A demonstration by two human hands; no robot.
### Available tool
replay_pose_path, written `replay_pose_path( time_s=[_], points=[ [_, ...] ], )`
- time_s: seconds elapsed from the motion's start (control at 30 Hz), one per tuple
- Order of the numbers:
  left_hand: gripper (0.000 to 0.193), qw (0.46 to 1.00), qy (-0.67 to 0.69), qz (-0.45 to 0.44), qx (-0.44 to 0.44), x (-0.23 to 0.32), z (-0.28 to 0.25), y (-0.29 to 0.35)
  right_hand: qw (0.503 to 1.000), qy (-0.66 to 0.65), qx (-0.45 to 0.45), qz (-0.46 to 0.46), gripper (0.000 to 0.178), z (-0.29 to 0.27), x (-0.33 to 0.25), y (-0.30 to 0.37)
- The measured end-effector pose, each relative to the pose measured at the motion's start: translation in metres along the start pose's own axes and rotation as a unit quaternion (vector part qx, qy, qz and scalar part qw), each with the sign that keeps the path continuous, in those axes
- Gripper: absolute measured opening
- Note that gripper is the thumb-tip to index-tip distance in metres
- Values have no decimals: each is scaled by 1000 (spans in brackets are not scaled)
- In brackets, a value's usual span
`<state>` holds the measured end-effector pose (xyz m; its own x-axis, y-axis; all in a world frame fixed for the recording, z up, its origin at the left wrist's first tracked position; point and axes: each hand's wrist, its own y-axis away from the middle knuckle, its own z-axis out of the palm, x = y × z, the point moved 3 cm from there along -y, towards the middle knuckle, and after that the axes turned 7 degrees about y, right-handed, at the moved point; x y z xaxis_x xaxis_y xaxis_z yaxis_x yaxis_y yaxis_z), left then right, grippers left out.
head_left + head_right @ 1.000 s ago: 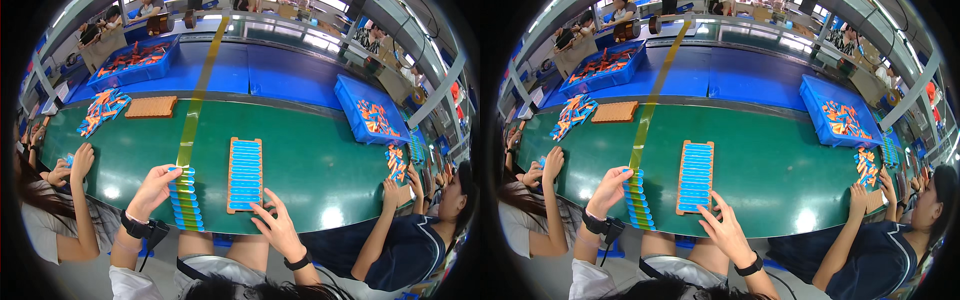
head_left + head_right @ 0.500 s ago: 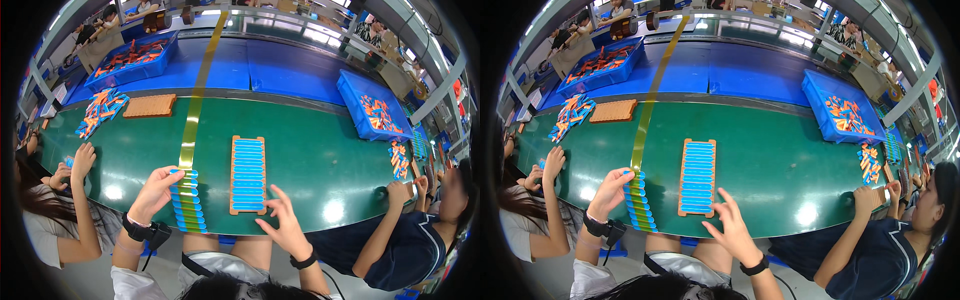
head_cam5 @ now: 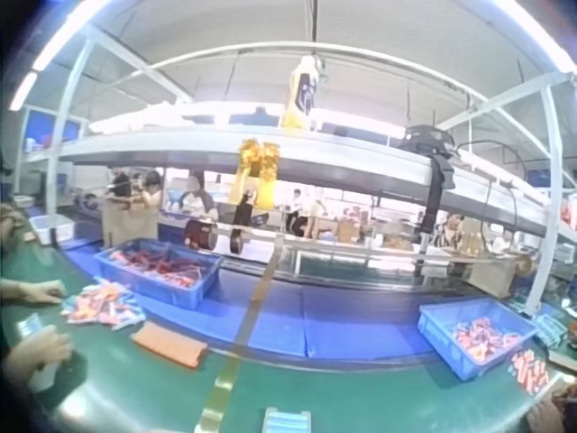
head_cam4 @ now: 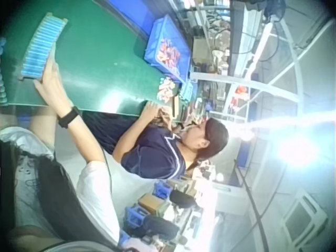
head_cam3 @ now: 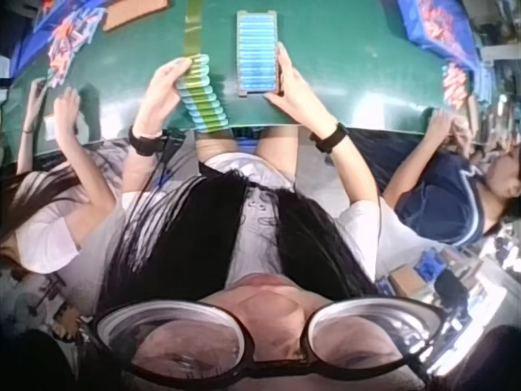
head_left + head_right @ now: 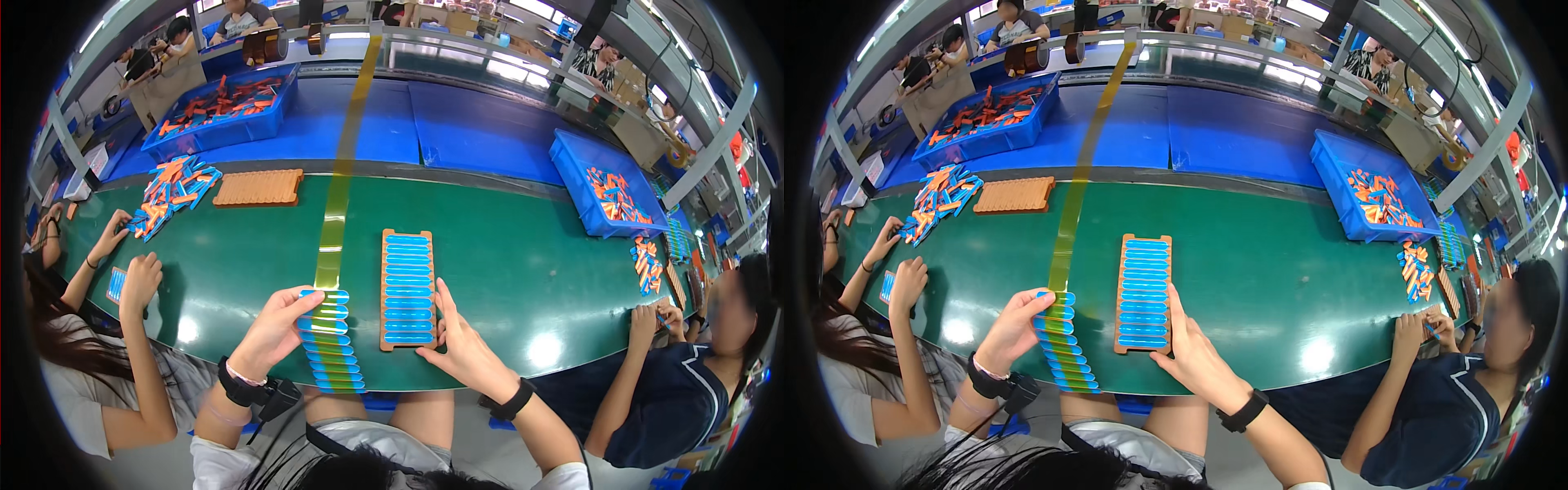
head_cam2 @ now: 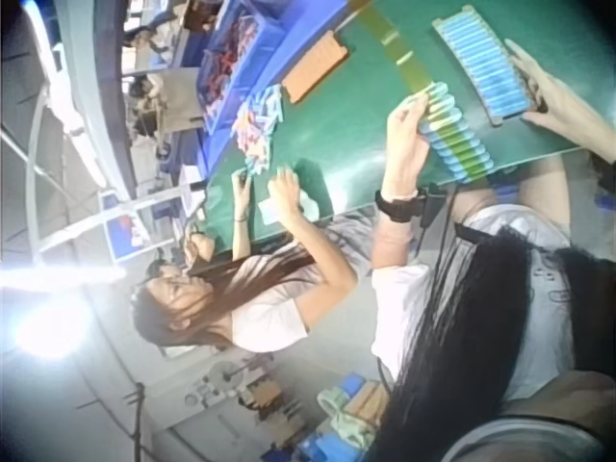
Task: Applying adhesive tape to small electronic components on a jig.
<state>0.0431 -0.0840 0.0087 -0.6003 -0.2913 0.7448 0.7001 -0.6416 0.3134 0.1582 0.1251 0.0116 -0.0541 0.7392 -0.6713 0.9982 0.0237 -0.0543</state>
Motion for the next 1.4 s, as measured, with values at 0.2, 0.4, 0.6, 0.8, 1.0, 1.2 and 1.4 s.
replay_pose_path(
  time_s=[0.2, 0.4, 0.6, 0.8, 1.0, 1.2, 1.4],
  points=[
    [21, 1000, 3, -3, -22, 6, 3, 0, 999, 28, -5, -14, 95, 6, -16, -13],
    [13, 998, 30, 22, -50, 5, 0, 3, 996, 87, -5, -15, 96, 20, -30, -36],
    [12, 997, 35, 22, -65, 7, 11, 3, 997, 9, -23, 70, 98, 27, -45, -51],
    [10, 996, 21, 57, -63, 7, 9, 3, 992, 104, 34, 56, 58, -25, -38, -104],
    [12, 997, -16, 50, -54, 7, 19, 2, 983, -140, 77, 87, 49, -94, -8, -279],
    [14, 993, -105, 49, 19, 2, 18, 11, 915, -389, 24, 105, 49, -94, 11, -405],
    [11, 993, -108, 40, 3, -13, 6, 2, 835, -539, 110, -14, 26, -133, 20, -429]
  ],
)
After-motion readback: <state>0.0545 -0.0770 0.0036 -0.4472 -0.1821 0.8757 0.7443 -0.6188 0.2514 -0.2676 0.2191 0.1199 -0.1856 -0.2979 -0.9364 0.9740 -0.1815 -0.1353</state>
